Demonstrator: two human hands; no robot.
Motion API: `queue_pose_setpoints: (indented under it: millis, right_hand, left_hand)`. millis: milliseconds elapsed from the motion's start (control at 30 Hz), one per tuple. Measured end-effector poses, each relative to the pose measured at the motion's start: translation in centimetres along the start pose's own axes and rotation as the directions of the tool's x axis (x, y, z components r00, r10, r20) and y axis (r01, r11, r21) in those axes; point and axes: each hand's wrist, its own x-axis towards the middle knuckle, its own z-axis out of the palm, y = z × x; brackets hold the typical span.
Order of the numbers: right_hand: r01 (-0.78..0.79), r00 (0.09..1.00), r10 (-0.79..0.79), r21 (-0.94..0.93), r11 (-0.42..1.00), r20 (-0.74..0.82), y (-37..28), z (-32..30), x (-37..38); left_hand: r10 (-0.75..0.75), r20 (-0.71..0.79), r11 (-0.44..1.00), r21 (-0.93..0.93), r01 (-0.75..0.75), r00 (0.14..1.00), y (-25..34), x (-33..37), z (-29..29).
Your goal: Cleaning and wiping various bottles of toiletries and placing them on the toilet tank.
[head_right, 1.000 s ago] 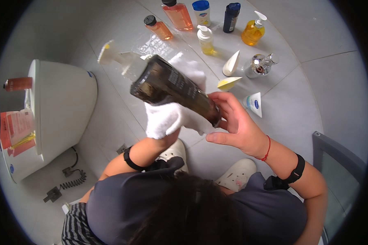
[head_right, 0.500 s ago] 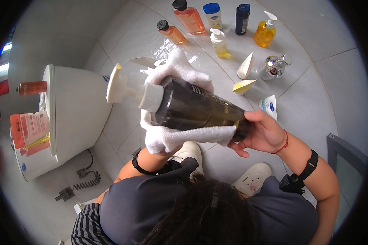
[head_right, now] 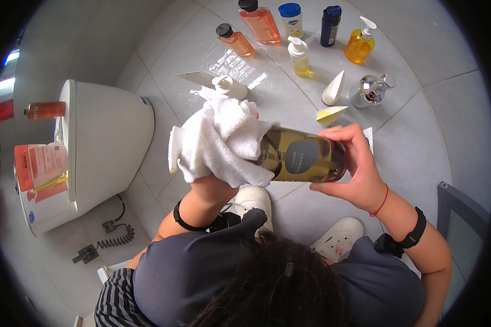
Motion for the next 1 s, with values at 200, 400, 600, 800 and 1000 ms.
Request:
queue_pose_setpoints:
  millis: [200,400,600,800,1000]
  right_hand:
    - [-0.777,0.605,0.455,0.609,0.158,0.654,-0.7,-0.3,-0.7]
    - [-0.709,0.705,0.502,0.519,0.477,0.502,-1.7,-0.1,0.0]
    - [-0.629,0.778,0.543,0.398,0.668,0.318,-2.4,-0.8,0.0]
    - [-0.666,0.745,0.601,0.380,0.642,0.289,-2.8,-1.6,0.0]
    - [-0.674,0.732,0.607,0.453,0.583,0.309,-1.9,-1.8,0.0]
  left_hand:
    - [-0.175,0.047,0.234,-0.968,0.087,0.983,1.3,0.6,0.3]
    - [-0.334,-0.121,0.342,-0.940,0.000,0.935,1.8,1.0,0.3]
    - [-0.048,-0.467,0.904,-0.396,-0.160,0.883,-1.2,2.0,-0.7]
    - [0.381,-0.352,0.918,0.254,-0.305,0.855,-1.6,2.9,-2.5]
    - [-0.153,-0.282,0.596,-0.791,-0.139,0.947,0.0,3.3,-0.1]
